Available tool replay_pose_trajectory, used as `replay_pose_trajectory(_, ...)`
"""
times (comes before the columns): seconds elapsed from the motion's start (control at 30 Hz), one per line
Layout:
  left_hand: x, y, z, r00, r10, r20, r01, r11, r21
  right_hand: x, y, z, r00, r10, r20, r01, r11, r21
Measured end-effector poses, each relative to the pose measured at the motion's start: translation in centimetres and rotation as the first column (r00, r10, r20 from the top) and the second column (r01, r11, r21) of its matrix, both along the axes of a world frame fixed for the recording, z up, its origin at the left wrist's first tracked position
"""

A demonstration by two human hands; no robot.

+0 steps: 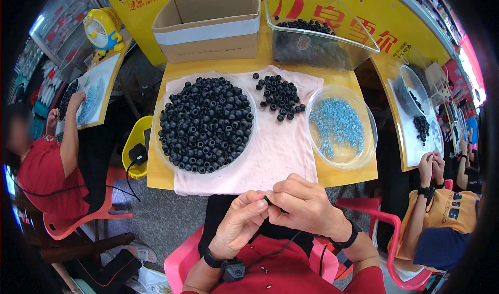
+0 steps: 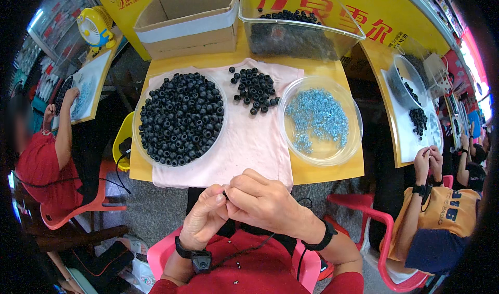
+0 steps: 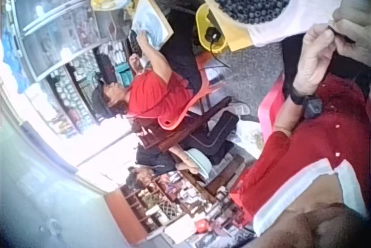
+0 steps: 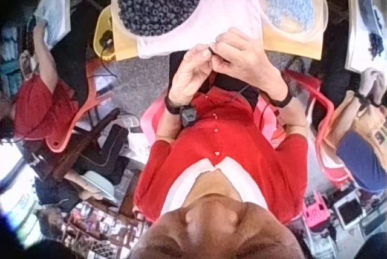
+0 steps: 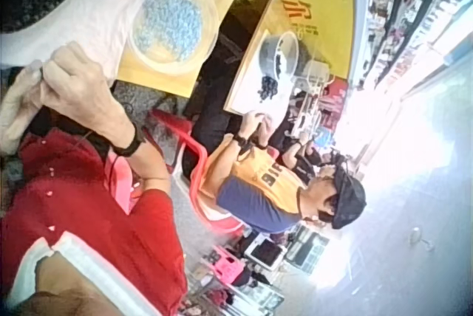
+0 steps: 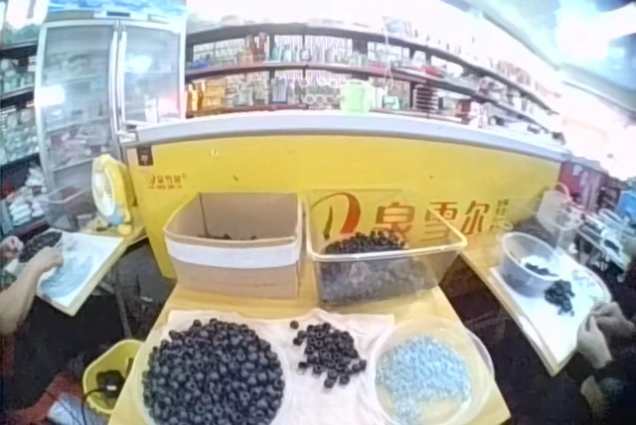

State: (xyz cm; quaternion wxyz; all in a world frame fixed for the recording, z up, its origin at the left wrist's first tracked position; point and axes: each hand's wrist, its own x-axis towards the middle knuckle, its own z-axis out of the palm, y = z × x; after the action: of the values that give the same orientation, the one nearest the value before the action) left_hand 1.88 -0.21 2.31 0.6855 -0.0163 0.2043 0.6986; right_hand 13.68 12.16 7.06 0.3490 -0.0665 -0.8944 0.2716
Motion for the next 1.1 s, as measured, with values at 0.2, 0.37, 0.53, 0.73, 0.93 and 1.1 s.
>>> replay_pose_trajectory(0.2,-0.4,1.7,1.4,0.994,0.054,-0.097,-0.052,0.998,0.022,-0.4,1.1,1.4,0.999,-0.025,0.038,0.024,0.999,0.035)
replay_pose_trajectory(0.37,-2.5,3.6,2.6,0.65,0.189,-0.736,-0.203,0.977,0.072,-2.4,5.0,4.9,0.966,-0.13,0.222,0.121,0.991,0.055)
replay_pose_trajectory(0.53,-5.8,4.9,3.4,-0.532,0.077,-0.843,-0.335,0.895,0.294,-4.2,13.8,8.6,0.883,-0.441,0.16,0.455,0.889,-0.062)
replay_pose_trajectory(0.73,-6.7,6.2,2.8,-0.572,-0.021,-0.82,-0.346,0.913,0.218,-5.9,23.6,6.8,0.624,-0.778,0.076,0.769,0.629,0.112)
replay_pose_trajectory(0.93,-6.5,7.3,2.4,-0.567,-0.058,-0.821,-0.325,0.932,0.159,-6.0,25.4,5.8,0.521,-0.834,0.184,0.773,0.552,0.313)
replay_pose_trajectory(1.1,-6.7,7.1,2.4,-0.542,-0.083,-0.836,-0.346,0.929,0.132,-2.8,19.7,8.4,0.731,-0.667,0.146,0.618,0.737,0.273)
